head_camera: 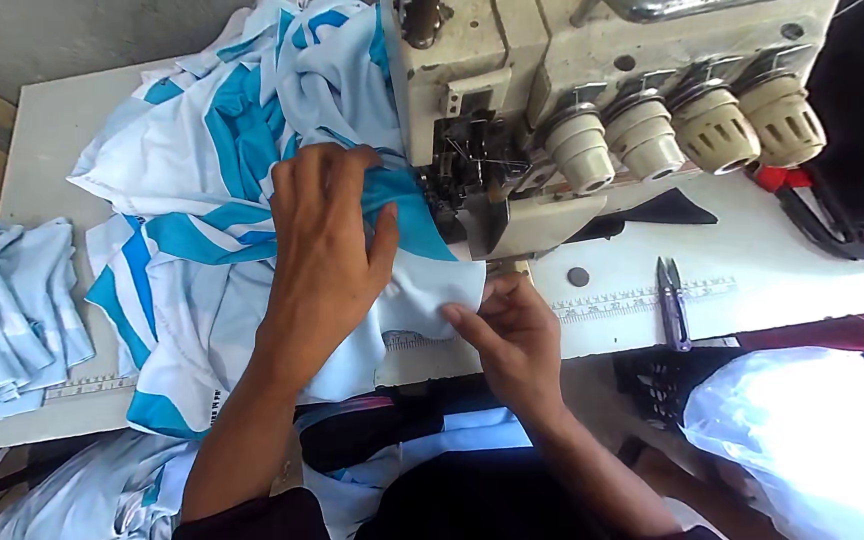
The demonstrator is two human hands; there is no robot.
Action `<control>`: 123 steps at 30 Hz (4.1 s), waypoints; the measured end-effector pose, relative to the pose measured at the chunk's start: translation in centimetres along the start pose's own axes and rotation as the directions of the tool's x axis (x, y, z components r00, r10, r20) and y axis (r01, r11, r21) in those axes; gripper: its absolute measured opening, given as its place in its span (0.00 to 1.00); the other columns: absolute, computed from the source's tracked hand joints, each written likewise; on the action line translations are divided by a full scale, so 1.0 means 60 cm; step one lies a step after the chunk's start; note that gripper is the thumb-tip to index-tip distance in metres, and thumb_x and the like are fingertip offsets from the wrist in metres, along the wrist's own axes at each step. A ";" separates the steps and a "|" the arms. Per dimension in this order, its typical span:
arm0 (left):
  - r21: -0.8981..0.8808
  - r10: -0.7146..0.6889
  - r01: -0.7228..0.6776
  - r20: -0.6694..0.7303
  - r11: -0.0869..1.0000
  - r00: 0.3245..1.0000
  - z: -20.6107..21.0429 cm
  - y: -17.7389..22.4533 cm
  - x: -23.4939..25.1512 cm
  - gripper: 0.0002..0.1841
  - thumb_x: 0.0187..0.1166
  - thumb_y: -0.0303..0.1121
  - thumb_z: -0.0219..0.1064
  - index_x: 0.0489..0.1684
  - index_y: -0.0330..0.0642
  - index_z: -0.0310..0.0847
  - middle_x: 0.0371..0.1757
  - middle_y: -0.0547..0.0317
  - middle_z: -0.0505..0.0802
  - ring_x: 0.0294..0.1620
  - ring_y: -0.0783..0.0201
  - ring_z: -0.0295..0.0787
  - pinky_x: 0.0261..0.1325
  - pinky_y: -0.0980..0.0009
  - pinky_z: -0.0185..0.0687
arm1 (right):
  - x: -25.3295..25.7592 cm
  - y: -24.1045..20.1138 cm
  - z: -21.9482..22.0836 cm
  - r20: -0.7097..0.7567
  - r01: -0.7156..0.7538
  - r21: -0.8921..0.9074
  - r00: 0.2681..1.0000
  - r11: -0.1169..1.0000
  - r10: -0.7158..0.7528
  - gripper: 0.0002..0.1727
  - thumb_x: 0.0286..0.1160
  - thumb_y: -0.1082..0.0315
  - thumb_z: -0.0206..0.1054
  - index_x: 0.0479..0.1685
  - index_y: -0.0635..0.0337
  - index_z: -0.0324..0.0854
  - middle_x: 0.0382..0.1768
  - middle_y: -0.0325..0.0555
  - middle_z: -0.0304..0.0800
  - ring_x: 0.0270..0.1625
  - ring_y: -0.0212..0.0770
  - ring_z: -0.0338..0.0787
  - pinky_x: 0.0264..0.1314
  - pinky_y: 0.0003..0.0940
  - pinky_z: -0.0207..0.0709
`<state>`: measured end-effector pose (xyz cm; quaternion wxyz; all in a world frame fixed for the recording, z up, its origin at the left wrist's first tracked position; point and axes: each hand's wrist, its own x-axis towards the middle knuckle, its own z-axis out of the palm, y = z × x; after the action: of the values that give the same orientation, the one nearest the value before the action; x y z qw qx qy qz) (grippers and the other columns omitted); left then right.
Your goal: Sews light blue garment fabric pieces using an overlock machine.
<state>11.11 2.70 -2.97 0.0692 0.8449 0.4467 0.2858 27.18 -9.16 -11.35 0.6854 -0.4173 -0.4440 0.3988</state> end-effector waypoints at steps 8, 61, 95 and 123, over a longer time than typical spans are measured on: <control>0.106 -0.070 0.077 -0.070 0.991 0.995 0.005 0.011 0.019 0.24 0.77 0.36 0.67 0.72 0.36 0.75 0.67 0.35 0.80 0.67 0.35 0.73 0.62 0.43 0.69 | 0.011 0.000 0.009 -0.119 0.095 0.088 0.989 0.992 -0.084 0.14 0.67 0.77 0.78 0.44 0.51 0.79 0.34 0.36 0.92 0.38 0.29 0.93 0.49 0.28 0.90; -0.137 0.182 -0.181 -0.005 0.974 0.983 -0.012 -0.034 -0.019 0.13 0.83 0.36 0.66 0.54 0.43 0.93 0.62 0.54 0.92 0.72 0.54 0.80 0.71 0.51 0.66 | 0.005 -0.003 0.021 -0.136 0.073 0.173 0.989 0.982 -0.050 0.11 0.67 0.78 0.78 0.44 0.60 0.84 0.31 0.42 0.94 0.33 0.30 0.93 0.41 0.25 0.90; -0.234 0.446 -0.430 0.018 0.872 0.895 -0.027 -0.008 -0.055 0.08 0.78 0.34 0.68 0.50 0.50 0.87 0.63 0.55 0.89 0.76 0.53 0.76 0.77 0.50 0.66 | 0.014 -0.012 0.023 -0.091 0.320 -0.216 0.934 0.923 -0.345 0.14 0.66 0.72 0.82 0.45 0.54 0.82 0.34 0.35 0.91 0.36 0.27 0.90 0.43 0.23 0.88; -0.636 -0.110 -0.103 -0.287 0.765 0.952 0.022 0.010 -0.089 0.08 0.69 0.34 0.82 0.32 0.41 0.92 0.35 0.66 0.93 0.43 0.72 0.87 0.49 0.74 0.82 | 0.130 -0.091 -0.007 0.479 0.398 -0.320 0.851 0.860 -0.216 0.12 0.74 0.76 0.73 0.53 0.67 0.85 0.42 0.40 0.95 0.29 0.21 0.83 0.29 0.14 0.76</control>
<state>9.91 -1.69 -6.06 0.2849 0.7137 0.3281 0.5494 30.78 -3.92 -4.26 0.5247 -0.3750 -0.7182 0.2613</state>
